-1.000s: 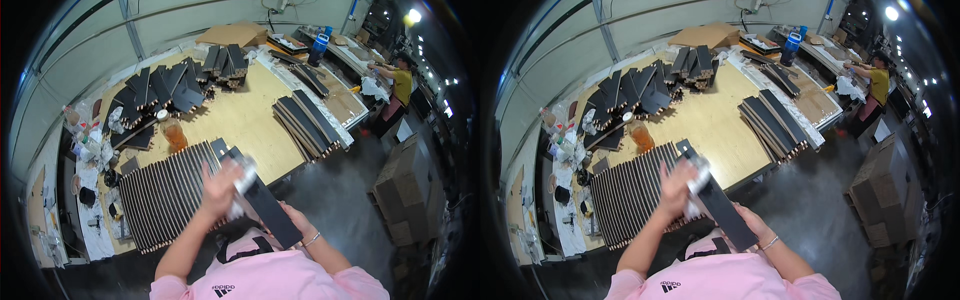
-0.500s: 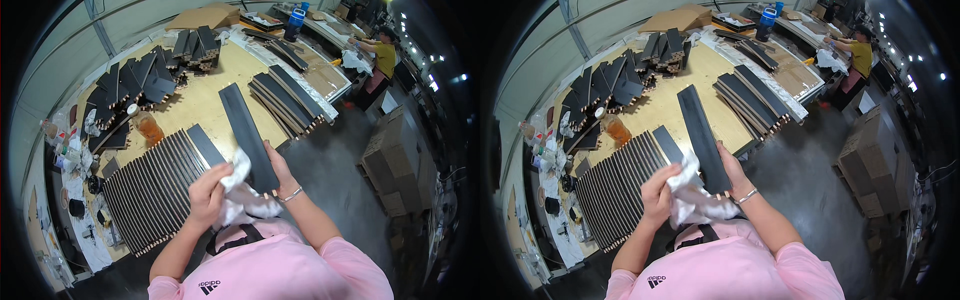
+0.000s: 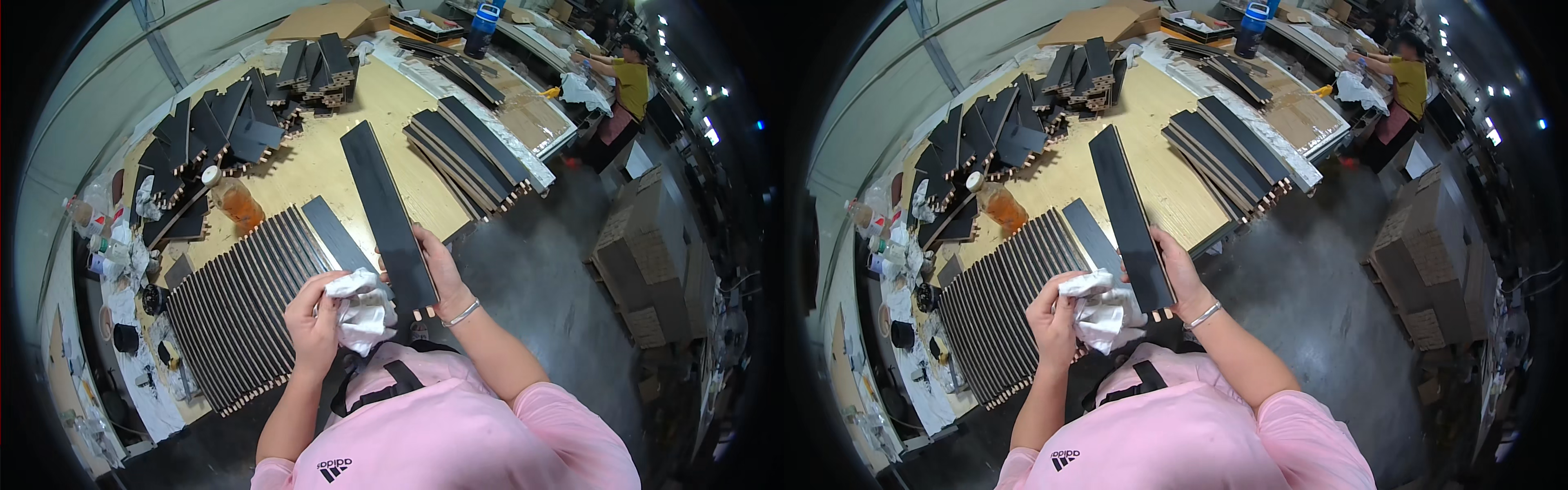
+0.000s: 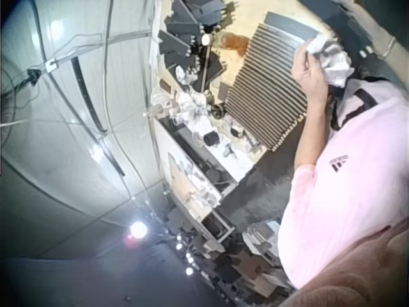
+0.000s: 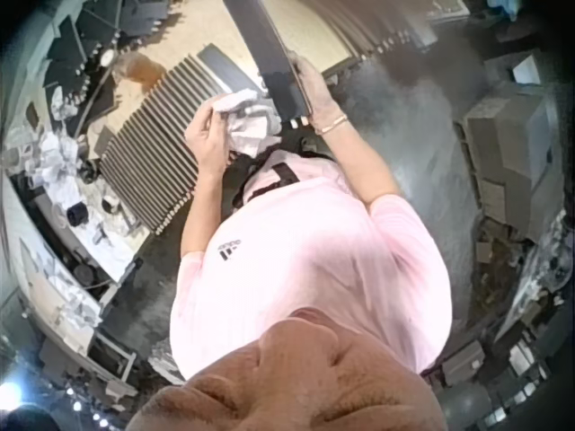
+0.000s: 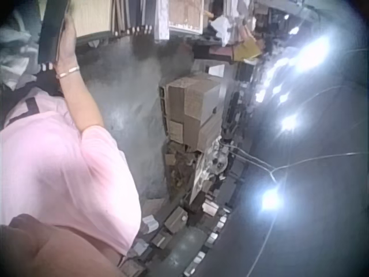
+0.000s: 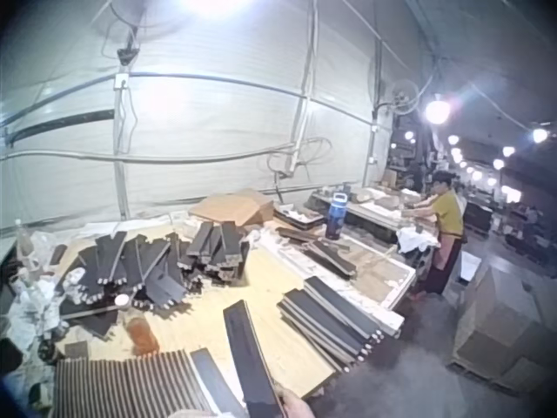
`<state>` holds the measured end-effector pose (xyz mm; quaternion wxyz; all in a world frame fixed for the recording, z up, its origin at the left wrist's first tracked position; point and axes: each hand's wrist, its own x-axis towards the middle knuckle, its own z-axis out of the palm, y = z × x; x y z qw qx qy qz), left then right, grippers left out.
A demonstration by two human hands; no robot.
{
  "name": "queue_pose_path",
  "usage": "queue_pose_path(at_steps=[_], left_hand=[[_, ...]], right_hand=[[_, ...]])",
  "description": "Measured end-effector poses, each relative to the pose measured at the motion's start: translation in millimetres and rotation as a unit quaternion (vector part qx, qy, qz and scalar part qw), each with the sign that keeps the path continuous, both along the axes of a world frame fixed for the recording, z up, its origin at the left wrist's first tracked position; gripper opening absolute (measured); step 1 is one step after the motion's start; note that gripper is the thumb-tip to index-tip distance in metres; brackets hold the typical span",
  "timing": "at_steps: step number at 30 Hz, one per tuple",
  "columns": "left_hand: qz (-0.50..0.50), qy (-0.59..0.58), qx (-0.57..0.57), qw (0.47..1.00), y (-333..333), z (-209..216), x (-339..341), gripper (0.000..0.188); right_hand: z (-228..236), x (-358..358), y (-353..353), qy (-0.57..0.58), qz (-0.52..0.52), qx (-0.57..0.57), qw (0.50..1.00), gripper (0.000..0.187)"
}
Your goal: The person cleans wooden slats by wiping them with a cloth dampened with liquid from a bottle, scraping their edges with a small scraper, and polishing them with a sponge.
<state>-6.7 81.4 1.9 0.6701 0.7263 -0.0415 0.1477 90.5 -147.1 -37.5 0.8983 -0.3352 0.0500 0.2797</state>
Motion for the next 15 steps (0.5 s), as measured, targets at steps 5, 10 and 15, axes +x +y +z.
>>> queue_pose_path(at_steps=[5,10,15], left_hand=[[-0.005,0.118,-0.231,0.966,2,-26,-13,0.023],[0.015,0.084,-0.268,0.960,23,-18,-12,0.026],[0.007,0.017,-0.054,0.998,6,4,-6,0.034]], right_hand=[[3,-12,4,-0.025,-0.029,0.110,0.993,0.063],[-2,-12,-15,-0.013,0.018,0.112,0.993,0.070],[4,-29,-10,-0.067,0.016,0.056,0.996,0.076]])
